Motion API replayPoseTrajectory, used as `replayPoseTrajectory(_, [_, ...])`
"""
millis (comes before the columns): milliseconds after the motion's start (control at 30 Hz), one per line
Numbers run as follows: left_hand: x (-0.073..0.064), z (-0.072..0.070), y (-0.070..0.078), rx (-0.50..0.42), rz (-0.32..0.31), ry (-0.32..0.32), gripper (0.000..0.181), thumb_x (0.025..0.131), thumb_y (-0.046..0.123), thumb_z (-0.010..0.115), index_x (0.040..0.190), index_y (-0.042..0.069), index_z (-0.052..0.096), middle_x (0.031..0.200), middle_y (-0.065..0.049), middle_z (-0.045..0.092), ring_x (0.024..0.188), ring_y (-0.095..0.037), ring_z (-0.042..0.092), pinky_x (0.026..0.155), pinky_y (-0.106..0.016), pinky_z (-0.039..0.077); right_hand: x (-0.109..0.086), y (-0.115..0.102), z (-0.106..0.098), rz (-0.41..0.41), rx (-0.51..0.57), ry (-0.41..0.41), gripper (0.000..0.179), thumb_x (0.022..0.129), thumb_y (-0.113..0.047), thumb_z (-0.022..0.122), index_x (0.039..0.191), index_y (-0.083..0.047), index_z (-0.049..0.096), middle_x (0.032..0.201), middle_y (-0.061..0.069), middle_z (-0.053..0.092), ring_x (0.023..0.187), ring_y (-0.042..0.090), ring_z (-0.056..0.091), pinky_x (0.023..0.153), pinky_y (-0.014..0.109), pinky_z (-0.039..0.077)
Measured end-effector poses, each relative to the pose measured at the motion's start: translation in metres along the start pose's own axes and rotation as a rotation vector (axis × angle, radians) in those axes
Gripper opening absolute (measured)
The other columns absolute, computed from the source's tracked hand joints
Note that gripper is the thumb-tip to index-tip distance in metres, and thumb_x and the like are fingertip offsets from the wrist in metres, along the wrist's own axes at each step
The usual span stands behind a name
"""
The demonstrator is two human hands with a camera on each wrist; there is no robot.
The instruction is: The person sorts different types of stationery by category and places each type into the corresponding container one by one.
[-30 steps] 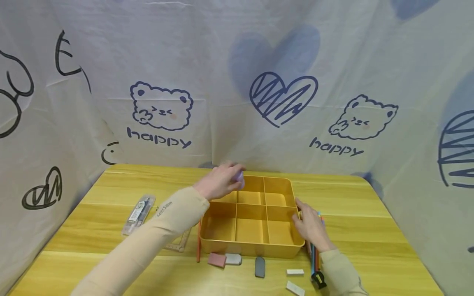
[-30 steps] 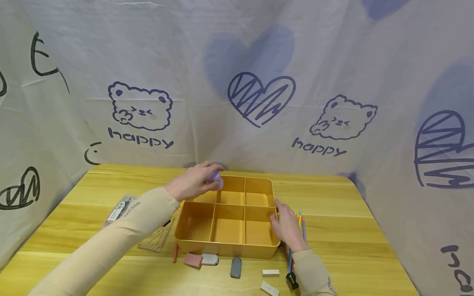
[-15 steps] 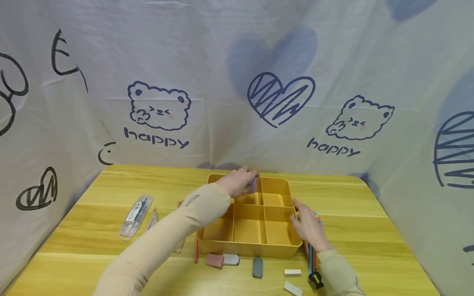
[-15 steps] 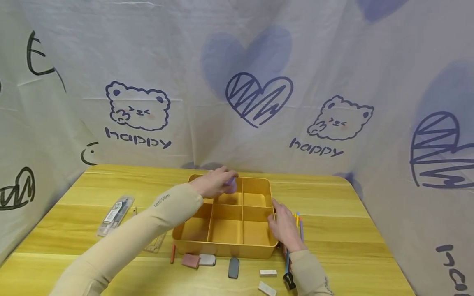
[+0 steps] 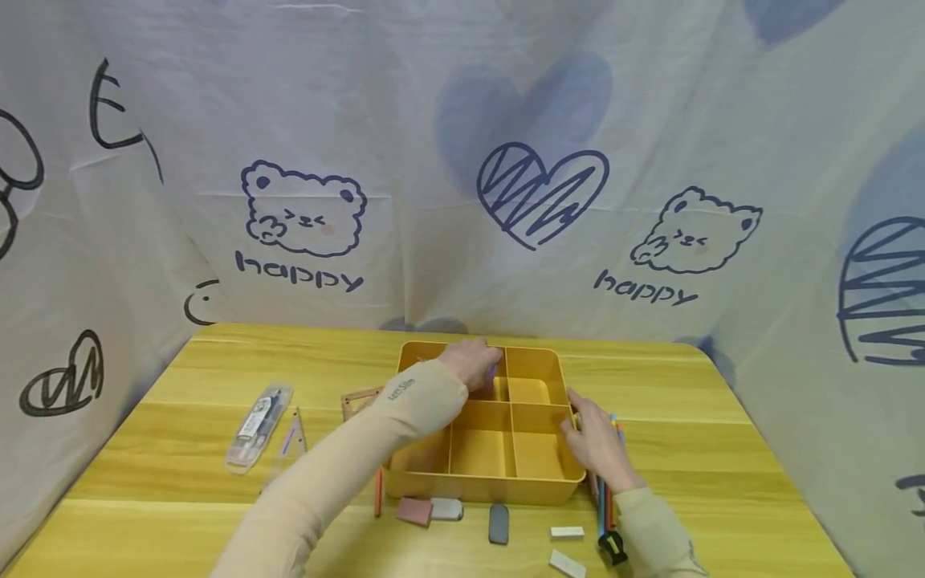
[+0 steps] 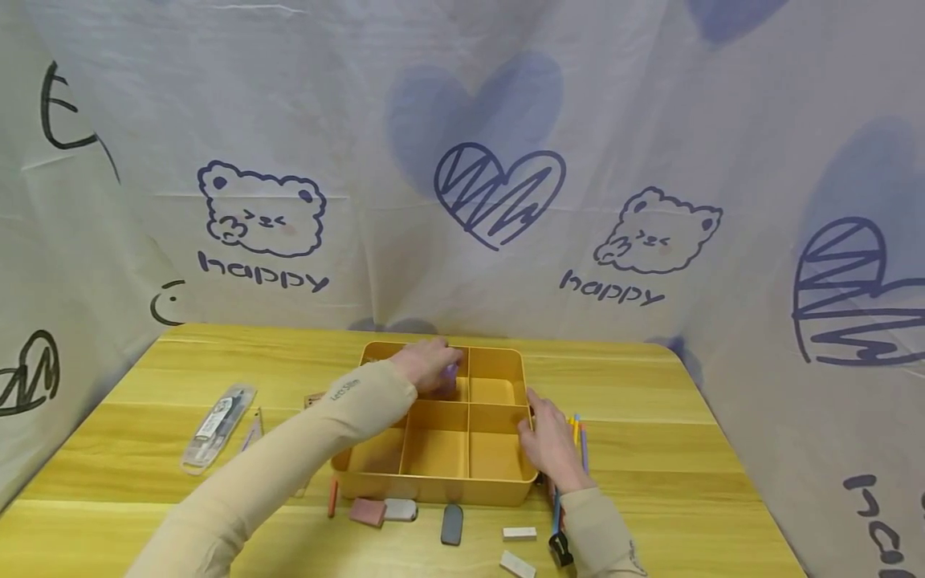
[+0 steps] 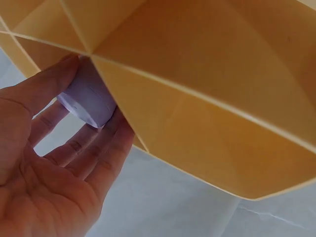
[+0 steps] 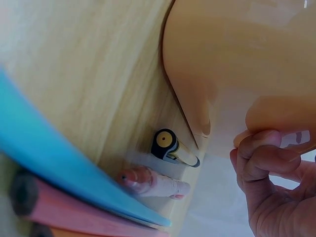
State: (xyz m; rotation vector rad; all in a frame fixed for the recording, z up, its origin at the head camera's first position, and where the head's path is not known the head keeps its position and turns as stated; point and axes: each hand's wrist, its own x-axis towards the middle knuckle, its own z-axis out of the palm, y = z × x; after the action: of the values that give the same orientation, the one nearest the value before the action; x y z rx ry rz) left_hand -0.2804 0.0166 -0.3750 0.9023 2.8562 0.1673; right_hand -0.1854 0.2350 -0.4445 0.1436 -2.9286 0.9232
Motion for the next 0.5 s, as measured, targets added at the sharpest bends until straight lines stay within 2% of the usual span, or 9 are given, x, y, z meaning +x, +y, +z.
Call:
replayPoseTrajectory(167, [0.006, 0.007, -0.001, 0.039, -0.034, -0.042, 0.01, 0.093, 0.006, 0.064, 0.093, 0.015, 0.067, 0.102, -0.004, 0.067, 0.084, -0.018, 0.055, 0.073, -0.034, 0.052, 0.0, 0.0, 0.0, 0.0, -0.004, 0.001, 0.054, 0.098, -0.004, 0.05, 0.149, 0.011, 0.039, 0.129, 0.032, 0.06, 0.094, 0.029, 0.059, 0.075, 0.039, 0.047])
replayPoseTrajectory(333, [0.013, 0.015, -0.001, 0.062, -0.066, -0.087, 0.013, 0.096, 0.008, 0.062, 0.102, 0.017, 0.068, 0.11, -0.004, 0.069, 0.093, -0.019, 0.061, 0.081, -0.037, 0.054, -0.001, 0.0, 0.0, 0.012, 0.002, -0.002, 0.054, 0.098, -0.004, 0.049, 0.149, 0.011, 0.039, 0.129, 0.033, 0.06, 0.091, 0.028, 0.058, 0.073, 0.038, 0.046])
replayPoseTrajectory(500, [0.016, 0.02, 0.001, 0.091, -0.078, -0.096, 0.015, 0.095, 0.007, 0.061, 0.097, 0.019, 0.069, 0.113, -0.004, 0.071, 0.097, -0.023, 0.066, 0.082, -0.04, 0.056, -0.001, 0.0, 0.001, 0.017, 0.004, -0.004, 0.054, 0.098, -0.004, 0.049, 0.149, 0.01, 0.039, 0.13, 0.033, 0.059, 0.095, 0.03, 0.059, 0.075, 0.04, 0.048])
